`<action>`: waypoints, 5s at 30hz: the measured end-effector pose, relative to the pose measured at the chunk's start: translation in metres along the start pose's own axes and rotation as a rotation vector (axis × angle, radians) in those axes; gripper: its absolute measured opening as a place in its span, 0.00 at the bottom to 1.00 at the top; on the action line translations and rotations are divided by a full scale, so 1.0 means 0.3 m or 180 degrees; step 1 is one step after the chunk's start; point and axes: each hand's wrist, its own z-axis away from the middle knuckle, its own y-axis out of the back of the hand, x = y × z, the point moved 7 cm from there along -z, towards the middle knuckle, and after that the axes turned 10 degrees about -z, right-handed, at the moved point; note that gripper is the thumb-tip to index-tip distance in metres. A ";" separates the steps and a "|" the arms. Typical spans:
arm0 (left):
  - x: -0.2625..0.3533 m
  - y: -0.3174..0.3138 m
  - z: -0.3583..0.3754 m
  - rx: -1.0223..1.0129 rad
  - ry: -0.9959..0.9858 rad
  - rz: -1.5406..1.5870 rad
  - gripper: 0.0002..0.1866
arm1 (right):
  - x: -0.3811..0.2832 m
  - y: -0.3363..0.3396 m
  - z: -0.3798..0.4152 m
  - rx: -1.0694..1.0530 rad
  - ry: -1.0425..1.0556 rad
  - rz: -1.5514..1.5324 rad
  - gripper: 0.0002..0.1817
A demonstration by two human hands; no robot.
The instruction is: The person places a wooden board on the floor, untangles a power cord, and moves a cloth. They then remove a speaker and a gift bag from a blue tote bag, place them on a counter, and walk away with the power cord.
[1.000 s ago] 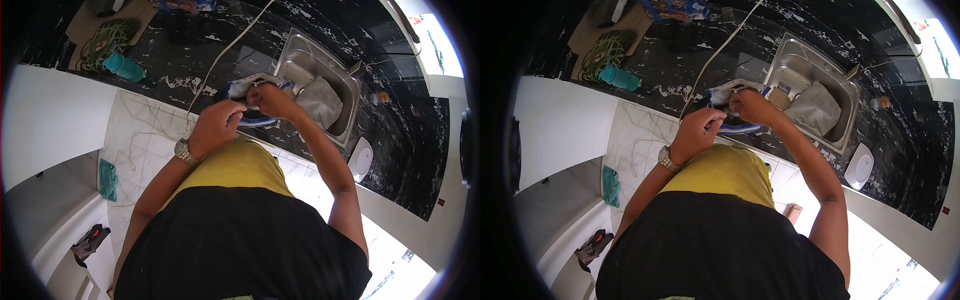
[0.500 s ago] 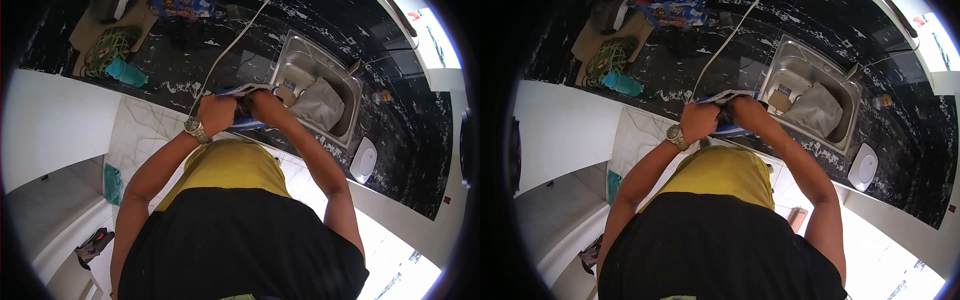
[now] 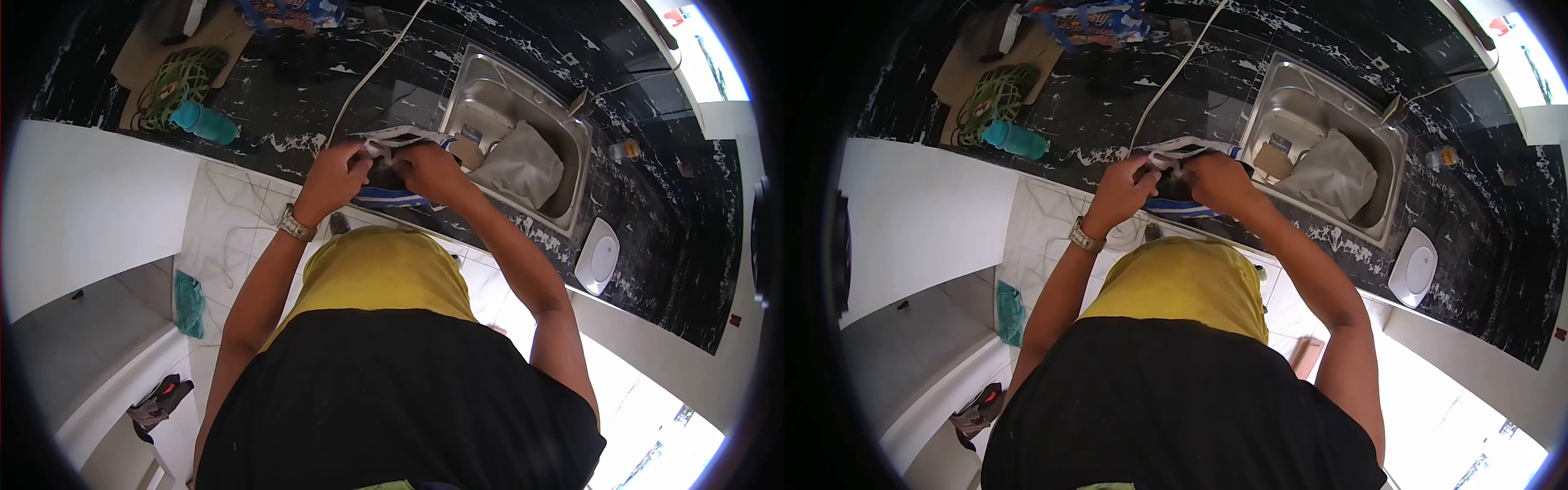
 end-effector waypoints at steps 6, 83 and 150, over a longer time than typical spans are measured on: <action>0.082 -0.046 0.026 0.0167 -0.0653 -0.2495 0.15 | -0.001 0.004 -0.017 -0.0497 0.0040 -0.0623 0.09; 0.019 0.103 0.187 0.0795 -0.0190 0.1730 0.27 | -0.330 -0.044 0.058 -0.0697 0.1435 0.1193 0.09; 0.130 -0.104 -0.128 -0.1156 -0.1391 -0.1883 0.09 | -0.173 0.618 0.185 -0.1191 -0.0318 0.0404 0.44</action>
